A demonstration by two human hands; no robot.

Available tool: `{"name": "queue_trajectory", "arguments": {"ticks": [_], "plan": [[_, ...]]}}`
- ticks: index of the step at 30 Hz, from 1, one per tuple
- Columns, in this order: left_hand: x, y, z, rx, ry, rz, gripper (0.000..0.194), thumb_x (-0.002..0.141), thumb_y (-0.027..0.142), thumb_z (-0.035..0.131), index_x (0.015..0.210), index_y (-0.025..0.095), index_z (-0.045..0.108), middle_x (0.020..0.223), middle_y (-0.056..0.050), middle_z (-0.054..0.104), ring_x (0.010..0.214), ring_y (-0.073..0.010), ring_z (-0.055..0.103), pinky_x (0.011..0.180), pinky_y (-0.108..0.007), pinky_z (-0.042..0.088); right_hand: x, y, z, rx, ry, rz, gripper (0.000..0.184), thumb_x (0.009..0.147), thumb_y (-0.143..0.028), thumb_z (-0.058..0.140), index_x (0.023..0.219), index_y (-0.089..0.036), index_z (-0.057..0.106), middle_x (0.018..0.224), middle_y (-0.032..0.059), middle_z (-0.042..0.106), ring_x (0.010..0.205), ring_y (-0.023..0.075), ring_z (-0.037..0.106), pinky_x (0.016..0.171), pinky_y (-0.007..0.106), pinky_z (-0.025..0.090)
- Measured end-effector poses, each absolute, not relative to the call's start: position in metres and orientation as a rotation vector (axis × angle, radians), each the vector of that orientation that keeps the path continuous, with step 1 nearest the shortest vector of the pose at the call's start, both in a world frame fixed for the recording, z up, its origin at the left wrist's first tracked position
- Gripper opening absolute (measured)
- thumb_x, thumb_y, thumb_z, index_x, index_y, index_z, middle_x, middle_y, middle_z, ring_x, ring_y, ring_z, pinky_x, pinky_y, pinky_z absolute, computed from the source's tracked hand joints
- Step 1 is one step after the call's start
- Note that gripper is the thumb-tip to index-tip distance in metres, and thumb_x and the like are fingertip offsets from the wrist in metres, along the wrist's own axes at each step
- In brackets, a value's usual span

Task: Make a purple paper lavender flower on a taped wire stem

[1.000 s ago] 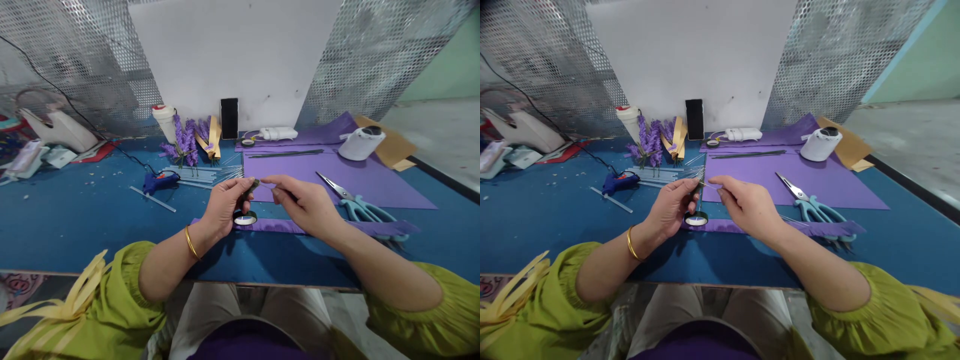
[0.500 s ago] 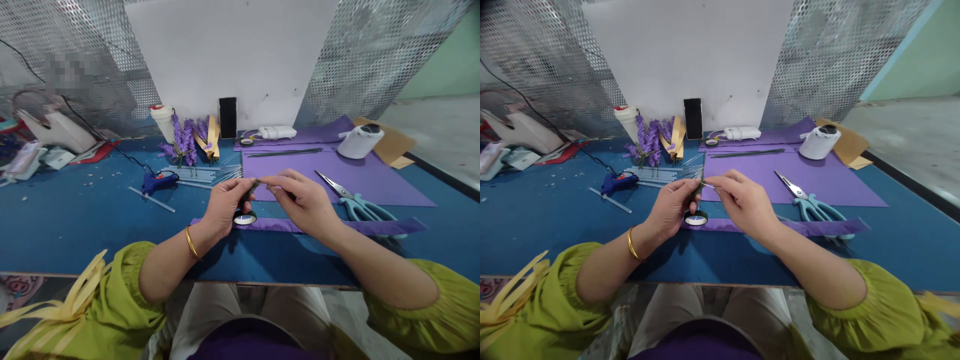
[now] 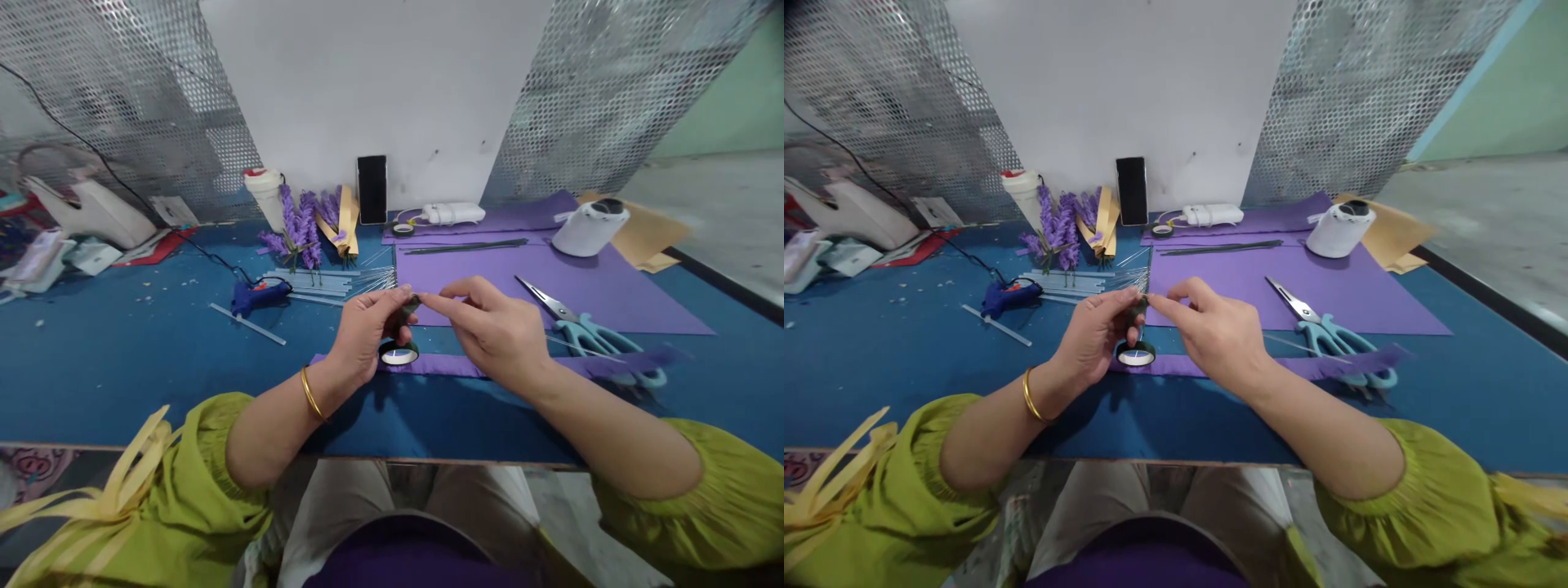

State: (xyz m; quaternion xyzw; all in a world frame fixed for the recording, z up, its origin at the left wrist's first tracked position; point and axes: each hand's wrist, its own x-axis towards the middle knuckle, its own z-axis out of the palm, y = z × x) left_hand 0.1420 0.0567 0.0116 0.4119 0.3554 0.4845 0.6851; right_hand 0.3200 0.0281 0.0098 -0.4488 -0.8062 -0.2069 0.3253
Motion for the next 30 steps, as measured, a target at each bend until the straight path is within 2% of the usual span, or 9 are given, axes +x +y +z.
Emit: {"name": "queue_trajectory", "arguments": {"ticks": [4, 8, 12, 15, 20, 24, 30], "plan": [[0.142, 0.057, 0.011, 0.948, 0.794, 1.096, 0.025, 0.068, 0.033, 0.079, 0.074, 0.012, 0.067, 0.059, 0.001, 0.063, 0.042, -0.0048, 0.052, 0.042, -0.017, 0.040, 0.322, 0.029, 0.005, -1.185, -2.108, -0.621, 0.041, 0.090, -0.009, 0.048, 0.115, -0.032, 0.071, 0.098, 0.0007, 0.072, 0.066, 0.0104, 0.060, 0.051, 0.025, 0.036], [0.142, 0.057, 0.011, 0.963, 0.827, 1.115, 0.019, 0.070, 0.028, 0.076, 0.073, 0.012, 0.067, 0.058, 0.002, 0.062, 0.042, -0.0047, 0.052, 0.042, -0.017, 0.040, 0.325, 0.031, 0.000, -1.088, -2.134, -0.700, 0.037, 0.095, -0.015, 0.048, 0.120, -0.031, 0.068, 0.098, 0.0022, 0.073, 0.068, 0.0118, 0.061, 0.053, 0.027, 0.038], [0.143, 0.058, 0.011, 0.993, 0.853, 1.139, 0.017, 0.071, 0.027, 0.075, 0.073, 0.013, 0.067, 0.058, 0.002, 0.061, 0.043, -0.0046, 0.052, 0.044, -0.017, 0.041, 0.324, 0.032, -0.002, -1.089, -2.149, -0.641, 0.033, 0.097, -0.021, 0.049, 0.122, -0.032, 0.067, 0.098, 0.0024, 0.072, 0.068, 0.0126, 0.061, 0.055, 0.028, 0.038], [0.143, 0.059, 0.010, 1.015, 0.863, 1.162, 0.017, 0.070, 0.027, 0.075, 0.073, 0.013, 0.066, 0.057, 0.003, 0.060, 0.043, -0.0046, 0.051, 0.044, -0.017, 0.042, 0.321, 0.031, 0.001, -1.117, -2.118, -0.578, 0.034, 0.095, -0.016, 0.049, 0.118, -0.031, 0.069, 0.099, 0.0025, 0.072, 0.070, 0.0123, 0.062, 0.056, 0.027, 0.040], [0.143, 0.058, 0.012, 1.098, 0.881, 1.191, 0.017, 0.070, 0.028, 0.075, 0.072, 0.013, 0.067, 0.056, 0.003, 0.060, 0.043, -0.0050, 0.051, 0.044, -0.018, 0.043, 0.313, 0.028, 0.015, -1.128, -2.037, -0.206, 0.029, 0.094, -0.014, 0.047, 0.107, -0.023, 0.072, 0.096, 0.0053, 0.069, 0.074, 0.0133, 0.063, 0.060, 0.025, 0.044], [0.144, 0.054, 0.015, 1.180, 0.895, 1.215, 0.014, 0.070, 0.026, 0.074, 0.070, 0.013, 0.068, 0.056, 0.003, 0.060, 0.043, -0.0058, 0.052, 0.045, -0.018, 0.044, 0.308, 0.030, 0.025, -1.132, -1.915, 0.103, 0.017, 0.093, -0.020, 0.056, 0.095, -0.021, 0.072, 0.082, 0.0028, 0.066, 0.062, 0.0112, 0.056, 0.056, 0.025, 0.042], [0.144, 0.052, 0.015, 1.324, 0.925, 1.259, 0.014, 0.075, 0.028, 0.072, 0.074, 0.014, 0.070, 0.058, 0.003, 0.062, 0.044, -0.0069, 0.056, 0.046, -0.019, 0.046, 0.303, 0.034, 0.029, -1.160, -1.790, 0.226, 0.010, 0.085, -0.019, 0.064, 0.079, -0.019, 0.072, 0.071, -0.0004, 0.064, 0.057, 0.0101, 0.051, 0.053, 0.025, 0.038]]}}
